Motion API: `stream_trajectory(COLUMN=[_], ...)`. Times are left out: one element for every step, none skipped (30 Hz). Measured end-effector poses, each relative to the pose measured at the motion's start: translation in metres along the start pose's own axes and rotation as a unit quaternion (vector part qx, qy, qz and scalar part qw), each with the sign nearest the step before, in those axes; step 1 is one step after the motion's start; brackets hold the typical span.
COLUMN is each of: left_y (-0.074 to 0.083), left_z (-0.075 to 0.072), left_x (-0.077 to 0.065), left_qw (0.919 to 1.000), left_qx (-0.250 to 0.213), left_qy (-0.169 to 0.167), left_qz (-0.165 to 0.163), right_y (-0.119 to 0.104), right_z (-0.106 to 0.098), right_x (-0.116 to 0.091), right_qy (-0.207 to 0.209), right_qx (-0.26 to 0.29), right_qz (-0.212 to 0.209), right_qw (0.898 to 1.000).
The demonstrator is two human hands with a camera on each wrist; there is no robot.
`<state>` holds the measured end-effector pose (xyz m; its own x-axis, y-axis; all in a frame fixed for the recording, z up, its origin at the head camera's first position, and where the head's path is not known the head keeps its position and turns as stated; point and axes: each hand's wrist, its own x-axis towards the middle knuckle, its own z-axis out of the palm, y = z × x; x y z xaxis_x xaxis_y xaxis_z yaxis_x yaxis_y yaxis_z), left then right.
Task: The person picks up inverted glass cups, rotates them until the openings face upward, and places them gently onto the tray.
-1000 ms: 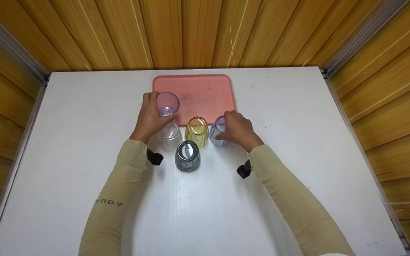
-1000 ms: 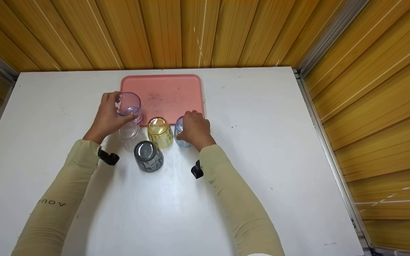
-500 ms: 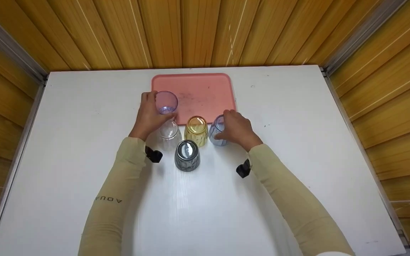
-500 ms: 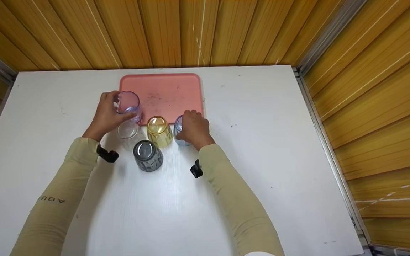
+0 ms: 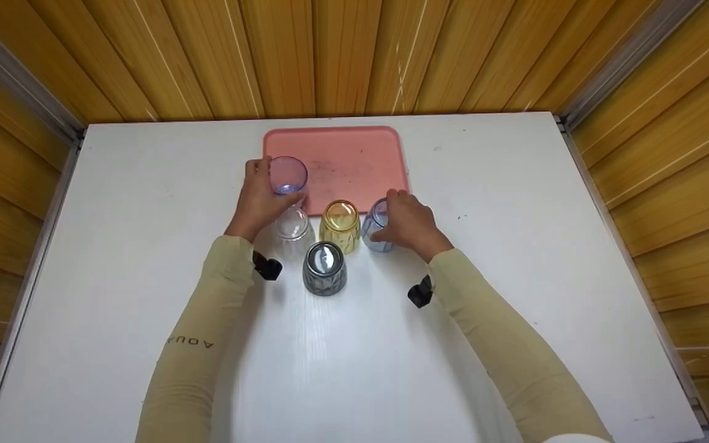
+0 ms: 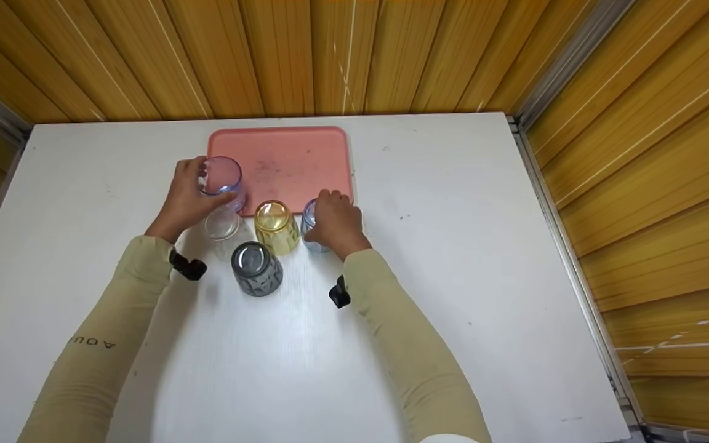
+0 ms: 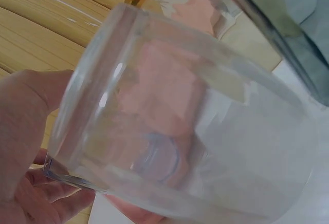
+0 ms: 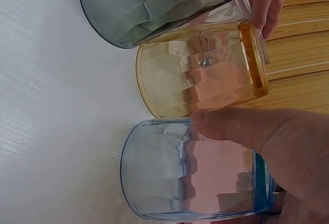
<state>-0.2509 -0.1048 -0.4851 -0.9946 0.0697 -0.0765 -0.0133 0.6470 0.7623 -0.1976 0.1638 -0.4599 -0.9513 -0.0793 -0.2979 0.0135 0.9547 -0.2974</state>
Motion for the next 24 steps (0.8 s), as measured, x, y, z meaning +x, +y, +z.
stream_trajectory(left_y=[0.0, 0.0, 0.0, -0.001, -0.001, 0.0, 0.0, 0.0, 0.0, 0.0, 0.0, 0.001, 0.001, 0.002, 0.002, 0.003, 0.004, 0.004, 0.005, 0.006, 0.007, 0.008, 0.009, 0.01], left_z=[0.0, 0.001, 0.001, 0.001, 0.001, 0.001, 0.001, 0.0, 0.0, -0.001, -0.002, -0.002, -0.003, -0.004, -0.005, -0.005, -0.006, -0.007, -0.007, -0.007, -0.008, -0.008, -0.008, -0.008], left_x=[0.0, 0.0, 0.0, 0.001, 0.0, 0.0, 0.0, 0.0, -0.001, -0.001, -0.001, -0.002, -0.002, -0.002, -0.002, -0.002, -0.001, -0.001, -0.001, -0.001, -0.001, -0.001, -0.001, -0.001], left_qw=[1.0, 1.0, 1.0, 1.0, 1.0, 0.9999, 1.0, 1.0, 1.0, 0.9999, 0.9999, 0.9999, 0.9998, 0.9997, 0.9996, 0.9995, 0.9994, 0.9993, 0.9992, 0.9992, 0.9991, 0.9991, 0.999, 0.999], left_qx=[0.0, 0.001, 0.003, 0.005, 0.007, 0.008, 0.008, 0.007, 0.009, 0.01, 0.012, 0.013, 0.016, 0.019, 0.024, 0.026, 0.028, 0.03, 0.033, 0.034, 0.035, 0.036, 0.038, 0.039], left_qy=[-0.001, -0.002, -0.002, -0.003, -0.003, -0.003, -0.003, -0.003, -0.002, -0.002, -0.001, -0.001, 0.0, 0.001, 0.003, 0.002, 0.002, 0.002, 0.002, 0.002, 0.002, 0.002, 0.003, 0.005], left_qz=[-0.002, -0.004, -0.004, -0.005, -0.004, -0.005, -0.004, -0.004, -0.001, 0.002, 0.004, 0.006, 0.01, 0.013, 0.017, 0.018, 0.02, 0.021, 0.022, 0.022, 0.023, 0.023, 0.024, 0.024], right_y=[0.0, 0.0, -0.001, -0.001, -0.001, -0.001, -0.001, -0.001, -0.001, -0.001, 0.0, 0.0, 0.001, 0.001, 0.002, 0.002, 0.003, 0.004, 0.004, 0.004, 0.005, 0.005, 0.005, 0.006], right_z=[0.0, 0.0, 0.0, 0.0, 0.0, 0.0, 0.0, 0.0, 0.001, 0.001, 0.001, 0.001, 0.001, 0.002, 0.002, 0.002, 0.002, 0.002, 0.002, 0.002, 0.003, 0.003, 0.003, 0.003], right_x=[0.0, 0.001, 0.001, 0.002, 0.002, 0.003, 0.003, 0.004, 0.004, 0.005, 0.006, 0.006, 0.007, 0.007, 0.007, 0.008, 0.008, 0.008, 0.008, 0.008, 0.009, 0.009, 0.009, 0.008], right_qy=[-0.001, -0.002, -0.004, -0.006, -0.007, -0.008, -0.01, -0.011, -0.011, -0.011, -0.011, -0.01, -0.009, -0.009, -0.008, -0.007, -0.007, -0.007, -0.008, -0.008, -0.007, -0.006, -0.006, -0.005], right_qx=[-0.001, -0.002, -0.004, -0.005, -0.006, -0.006, -0.007, -0.007, -0.008, -0.008, -0.007, -0.005, -0.001, 0.003, 0.007, 0.014, 0.02, 0.025, 0.029, 0.033, 0.037, 0.039, 0.042, 0.044], right_qz=[0.0, 0.0, 0.001, 0.002, 0.003, 0.004, 0.004, 0.005, 0.005, 0.006, 0.007, 0.008, 0.009, 0.011, 0.013, 0.016, 0.019, 0.02, 0.021, 0.021, 0.021, 0.02, 0.019, 0.018], right_qw=[1.0, 1.0, 1.0, 1.0, 1.0, 1.0, 1.0, 1.0, 1.0, 1.0, 1.0, 1.0, 1.0, 1.0, 1.0, 1.0, 1.0, 0.999, 0.999, 0.999, 0.999, 0.999, 0.999, 0.999])
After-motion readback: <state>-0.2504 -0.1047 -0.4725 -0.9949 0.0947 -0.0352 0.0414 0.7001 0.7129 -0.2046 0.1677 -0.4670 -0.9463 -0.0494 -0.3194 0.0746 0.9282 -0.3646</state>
